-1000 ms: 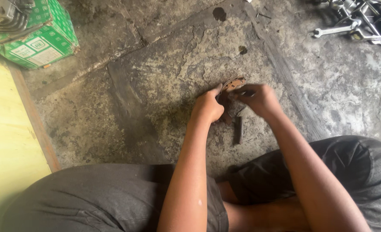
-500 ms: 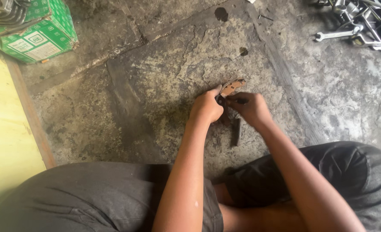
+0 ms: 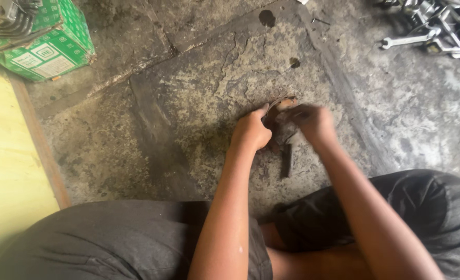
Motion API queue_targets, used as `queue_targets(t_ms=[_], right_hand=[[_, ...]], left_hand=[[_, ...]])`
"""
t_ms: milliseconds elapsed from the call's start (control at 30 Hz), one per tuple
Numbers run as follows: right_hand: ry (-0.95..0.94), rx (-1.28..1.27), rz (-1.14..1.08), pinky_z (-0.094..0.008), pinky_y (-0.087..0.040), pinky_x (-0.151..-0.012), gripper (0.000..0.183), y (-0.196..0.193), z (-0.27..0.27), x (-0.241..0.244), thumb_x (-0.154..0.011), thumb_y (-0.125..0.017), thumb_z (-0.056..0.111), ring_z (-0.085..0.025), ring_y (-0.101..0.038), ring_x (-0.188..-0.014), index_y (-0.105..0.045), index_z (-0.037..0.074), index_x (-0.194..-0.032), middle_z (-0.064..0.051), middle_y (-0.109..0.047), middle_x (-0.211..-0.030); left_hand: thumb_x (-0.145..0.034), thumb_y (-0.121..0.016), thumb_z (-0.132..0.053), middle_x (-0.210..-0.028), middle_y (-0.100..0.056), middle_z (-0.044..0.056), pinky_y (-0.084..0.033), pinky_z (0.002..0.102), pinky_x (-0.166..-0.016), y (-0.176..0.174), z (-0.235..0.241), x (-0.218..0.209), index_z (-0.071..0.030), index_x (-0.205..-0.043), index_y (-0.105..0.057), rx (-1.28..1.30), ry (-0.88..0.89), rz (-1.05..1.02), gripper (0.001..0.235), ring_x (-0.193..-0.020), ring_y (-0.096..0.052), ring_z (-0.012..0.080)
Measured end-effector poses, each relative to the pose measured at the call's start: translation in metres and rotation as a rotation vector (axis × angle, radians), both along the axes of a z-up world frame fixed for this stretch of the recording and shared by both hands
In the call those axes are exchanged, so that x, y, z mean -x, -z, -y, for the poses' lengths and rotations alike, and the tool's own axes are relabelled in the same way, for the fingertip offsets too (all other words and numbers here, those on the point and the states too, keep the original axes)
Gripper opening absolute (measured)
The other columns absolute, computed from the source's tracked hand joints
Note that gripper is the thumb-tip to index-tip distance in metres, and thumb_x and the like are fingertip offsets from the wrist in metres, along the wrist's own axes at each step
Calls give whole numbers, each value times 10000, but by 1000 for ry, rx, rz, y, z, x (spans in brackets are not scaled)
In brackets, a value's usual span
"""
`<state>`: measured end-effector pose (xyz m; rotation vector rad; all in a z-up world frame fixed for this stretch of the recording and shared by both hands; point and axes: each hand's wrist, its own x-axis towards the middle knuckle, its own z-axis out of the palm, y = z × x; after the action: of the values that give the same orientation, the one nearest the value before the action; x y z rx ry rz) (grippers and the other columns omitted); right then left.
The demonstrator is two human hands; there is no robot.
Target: The person sits on the floor and uses a metal file to scrape and clean a curved metal part. They then use a cloth to wipe the part and the floor, removing debris from the surface.
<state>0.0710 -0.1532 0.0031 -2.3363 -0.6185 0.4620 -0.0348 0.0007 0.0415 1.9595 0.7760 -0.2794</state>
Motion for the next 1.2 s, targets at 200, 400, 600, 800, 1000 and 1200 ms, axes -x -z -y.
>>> queue_targets(t_ms=[200,400,600,800,1000,1200], right_hand=[[258,162,-321,-349,-497,-528,207,-31,-5,0,-952,-692,208,-126,-611,-638,-803,197,-1126,-12,-791,-944],[143,87,-250,-329,-544,-607,195,-2,6,-9,-949,-733,242,-117,-623,-656,-808,156,-1107,-52,-793,-900],[-22,81,3,-314,-575,-720,236,20,9,-4,-867,-797,273,-120,-714,-752,-826,162,-1074,-21,-800,-954],[60,111,-60,-350,-534,-682,234,5,-4,0,-893,-793,248,-161,-672,-718,-836,160,-1106,-90,-782,-960],[203,153,-298,-366,-552,-605,241,-4,-4,-4,-927,-685,182,-148,-655,-683,-810,147,-1130,-55,-796,-930],[157,27,-230,-341,-536,-631,188,7,2,-13,-949,-726,159,-123,-635,-693,-800,113,-1115,-90,-797,-951]], left_hand=[[-795,-536,7,-1385,-626,156,-523,391,-1038,17,2,0,-328,-1521,-460,75,-22,-86,803,-1242,-643,319],[-822,-554,-7,-1417,-593,142,-494,394,-1060,13,1,-3,-337,-1510,-478,5,4,-58,767,-1269,-598,330],[-832,-550,-12,-1418,-598,115,-521,386,-1026,5,1,-8,-334,-1524,-441,45,3,-129,772,-1233,-634,306],[-786,-585,1,-1349,-646,147,-512,396,-1027,16,3,-8,-306,-1517,-480,-64,35,-78,800,-1245,-620,318],[-799,-574,-24,-1351,-657,138,-534,405,-1027,13,4,-6,-336,-1521,-458,7,19,-135,795,-1217,-662,310],[-821,-585,-33,-1400,-606,142,-478,397,-1085,16,4,-10,-341,-1503,-492,-44,23,-93,754,-1286,-592,325]])
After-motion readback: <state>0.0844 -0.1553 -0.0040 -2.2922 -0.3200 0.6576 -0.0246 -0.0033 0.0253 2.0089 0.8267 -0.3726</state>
